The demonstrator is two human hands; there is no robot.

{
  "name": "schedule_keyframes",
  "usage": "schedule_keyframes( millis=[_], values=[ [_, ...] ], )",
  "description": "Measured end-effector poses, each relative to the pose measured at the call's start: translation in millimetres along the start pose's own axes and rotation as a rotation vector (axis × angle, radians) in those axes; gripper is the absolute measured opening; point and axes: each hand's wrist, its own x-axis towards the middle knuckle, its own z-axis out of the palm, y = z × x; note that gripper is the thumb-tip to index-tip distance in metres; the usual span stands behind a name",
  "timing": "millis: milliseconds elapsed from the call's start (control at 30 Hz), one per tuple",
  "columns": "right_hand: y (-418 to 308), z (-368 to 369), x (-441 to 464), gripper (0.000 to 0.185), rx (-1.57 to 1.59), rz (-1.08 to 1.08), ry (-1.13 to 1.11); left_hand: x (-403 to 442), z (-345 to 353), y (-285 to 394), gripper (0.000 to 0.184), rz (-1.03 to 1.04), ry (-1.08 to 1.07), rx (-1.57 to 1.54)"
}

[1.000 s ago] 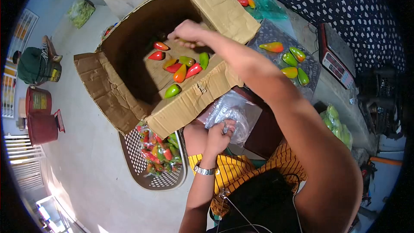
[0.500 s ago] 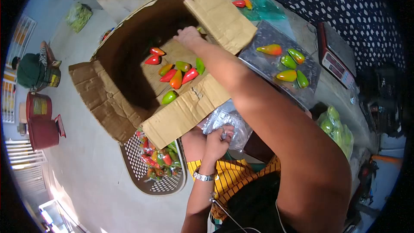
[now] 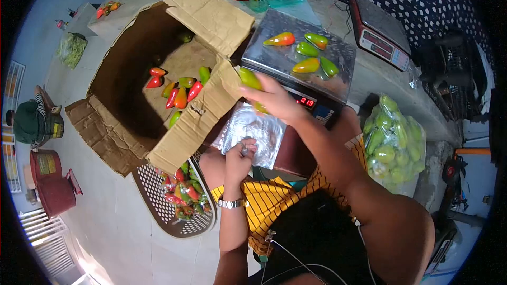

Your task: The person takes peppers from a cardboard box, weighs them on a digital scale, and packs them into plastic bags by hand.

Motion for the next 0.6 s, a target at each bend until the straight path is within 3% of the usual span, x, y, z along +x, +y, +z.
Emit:
schedule_keyframes(
  millis=[67, 233, 367, 467, 567, 600],
  values=[
    [3.6, -24.5, -51.6, 0.028, 0.321, 0.315, 0.070, 5.6, 1.1, -9.1, 0.028, 0.032, -0.001, 0.022],
    [61.5, -38.0, -144.2, 0.027, 0.088, 0.502, -0.019, 5.2, 2.8, 0.5, 0.024, -0.011, 0.002, 0.055],
    [84.1, -29.1, -179.5, 0.031, 0.033, 0.460, 0.017, 7.4, 2.7, -4.8, 0.026, 0.016, -0.016, 0.040],
    [82.2, -40.0, -175.0, 0.036, -0.458, 0.082, 0.025, 5.6, 5.8, -3.4, 0.027, -0.020, -0.011, 0.005],
    [38.4, -55.4, -161.0, 0.041, -0.841, -0.305, 0.199, 3.5, 4.7, 11.7, 0.027, -0.014, -0.008, 0.147],
    [34.0, -63.6, -154.8, 0.040, -0.822, -0.340, 0.240, 3.1, 5.0, 7.8, 0.027, -0.023, -0.010, 0.121]
  ],
)
